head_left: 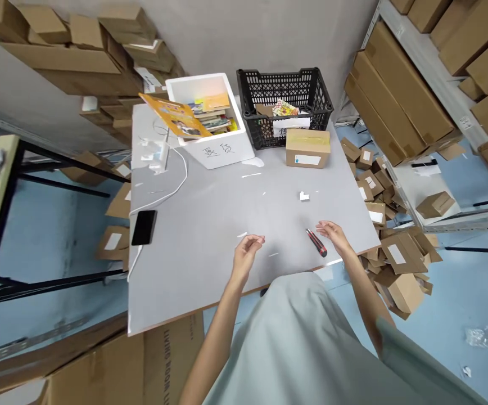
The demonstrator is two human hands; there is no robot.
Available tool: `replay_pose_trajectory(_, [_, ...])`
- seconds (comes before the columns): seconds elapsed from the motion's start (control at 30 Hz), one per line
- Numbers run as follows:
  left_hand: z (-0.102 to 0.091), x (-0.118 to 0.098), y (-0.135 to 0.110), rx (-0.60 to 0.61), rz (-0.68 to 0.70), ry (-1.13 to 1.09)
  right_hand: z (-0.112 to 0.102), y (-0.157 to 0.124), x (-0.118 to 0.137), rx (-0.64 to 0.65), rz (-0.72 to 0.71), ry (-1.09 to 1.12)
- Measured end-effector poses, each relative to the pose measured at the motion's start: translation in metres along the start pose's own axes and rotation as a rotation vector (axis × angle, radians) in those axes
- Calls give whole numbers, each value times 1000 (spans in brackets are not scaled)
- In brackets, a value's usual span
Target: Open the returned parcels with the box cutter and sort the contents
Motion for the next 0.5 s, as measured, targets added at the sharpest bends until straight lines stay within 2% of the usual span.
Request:
replay_pose_trajectory(0.13, [27,-17,58,-39,-25,56,2,88,25,-10,16,-90])
replay_pose_trajectory(0.27, [68,-24,124,-30,-41,89,16,169,37,-34,24,-185])
replay_pose_trajectory(0.37, [108,-17,165,8,-137,88,32,206,27,-38,34,-262])
replay_pose_trajectory(0.5, [158,7,204,49,-360,23,51,226,2,-73,66,-371])
Point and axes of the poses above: each hand's wrist, its own y-axis towards the middle knuckle, its own z-axis out of the palm, x = y × z, the point moved 5 cm from there along y, towards the middle knuckle, and after that the axes turned 1 degree about -x, right-handed, at the moved point
